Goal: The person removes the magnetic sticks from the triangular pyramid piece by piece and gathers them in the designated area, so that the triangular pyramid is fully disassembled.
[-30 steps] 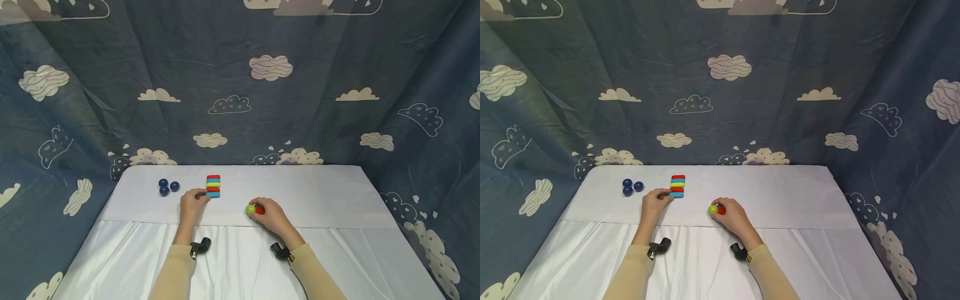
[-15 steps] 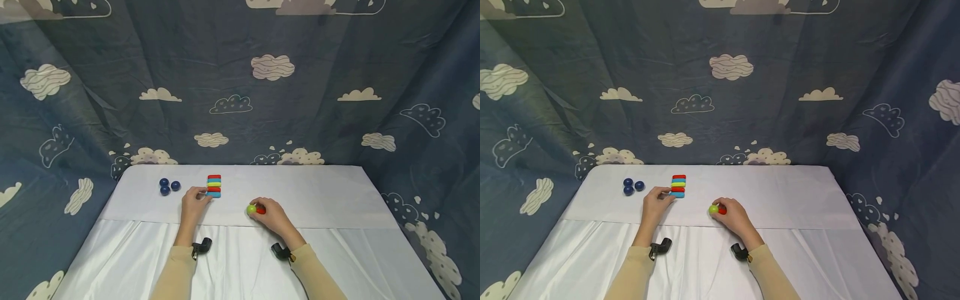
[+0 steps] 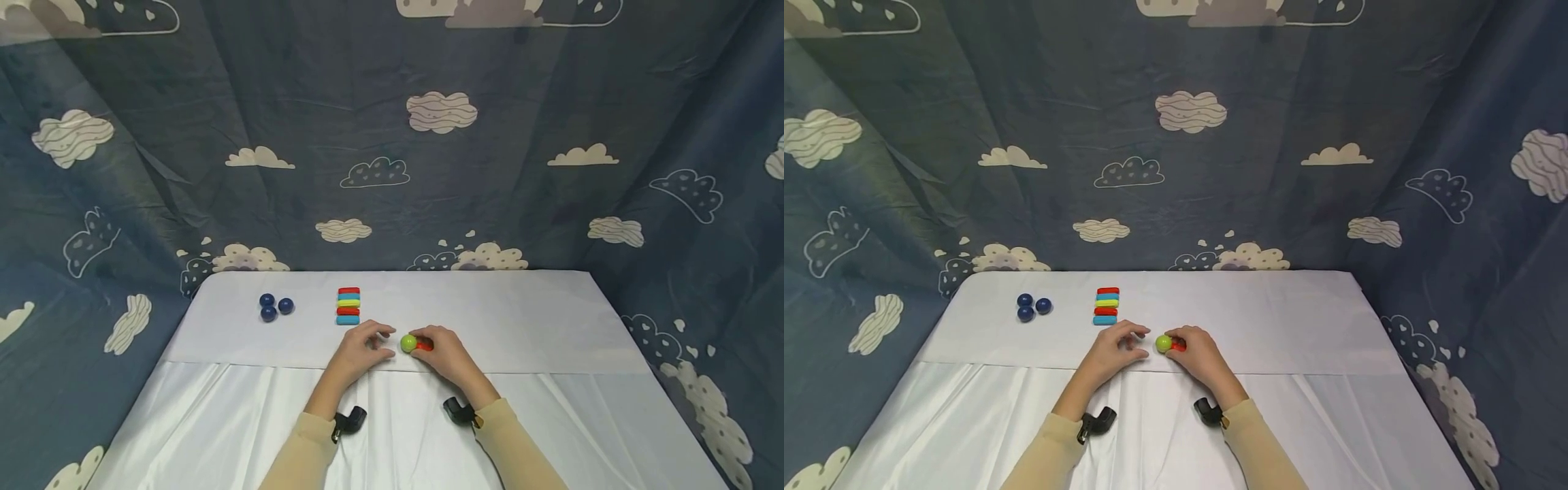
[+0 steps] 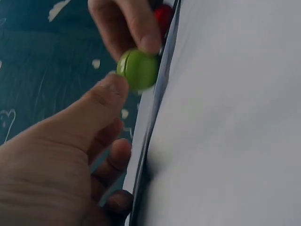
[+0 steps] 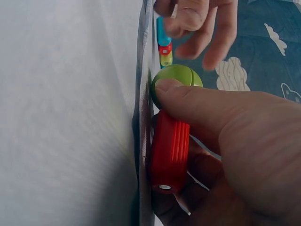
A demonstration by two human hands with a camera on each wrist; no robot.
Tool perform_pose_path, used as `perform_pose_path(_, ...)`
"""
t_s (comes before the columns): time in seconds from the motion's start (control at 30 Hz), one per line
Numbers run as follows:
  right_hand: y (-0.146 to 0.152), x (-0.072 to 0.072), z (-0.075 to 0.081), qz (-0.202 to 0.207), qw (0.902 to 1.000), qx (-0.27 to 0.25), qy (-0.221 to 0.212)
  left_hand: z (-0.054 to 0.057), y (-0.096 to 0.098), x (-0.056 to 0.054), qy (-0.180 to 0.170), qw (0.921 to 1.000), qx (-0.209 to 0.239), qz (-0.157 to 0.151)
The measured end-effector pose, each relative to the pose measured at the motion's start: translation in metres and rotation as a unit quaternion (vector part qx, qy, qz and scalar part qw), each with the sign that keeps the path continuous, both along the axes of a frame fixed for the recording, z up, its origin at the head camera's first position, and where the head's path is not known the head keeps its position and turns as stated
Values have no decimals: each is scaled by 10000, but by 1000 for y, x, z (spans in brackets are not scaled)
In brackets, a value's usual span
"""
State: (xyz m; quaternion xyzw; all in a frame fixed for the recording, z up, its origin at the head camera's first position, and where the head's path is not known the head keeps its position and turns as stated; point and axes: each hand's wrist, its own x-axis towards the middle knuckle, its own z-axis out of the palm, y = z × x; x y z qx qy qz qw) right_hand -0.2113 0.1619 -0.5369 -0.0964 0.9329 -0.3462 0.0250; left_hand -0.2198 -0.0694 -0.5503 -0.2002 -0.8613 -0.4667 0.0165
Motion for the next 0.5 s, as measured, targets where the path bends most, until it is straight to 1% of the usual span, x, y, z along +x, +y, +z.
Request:
perform_pose_path(0.07, 0, 0, 0, 50, 10000, -39, 21, 0, 6, 3, -30, 9998, -126, -172)
perform_pose_path(0.13, -1, 1, 1, 94, 9999, -132, 23, 0, 9, 4, -9, 9994, -227, -242)
perform_pose_path(0.23, -2, 1, 0, 138, 9995, -274, 26, 0, 10, 5, -12, 9993, -245, -270)
perform_pose_path(0.33, -3, 2, -1, 184, 9990, -401, 49, 0, 11, 5, -91, 9992, -250, -282)
perform_pose_path(0.5, -4, 2, -2, 273, 9984, -463, 151, 0, 10, 6, -200, 9992, -130, -328)
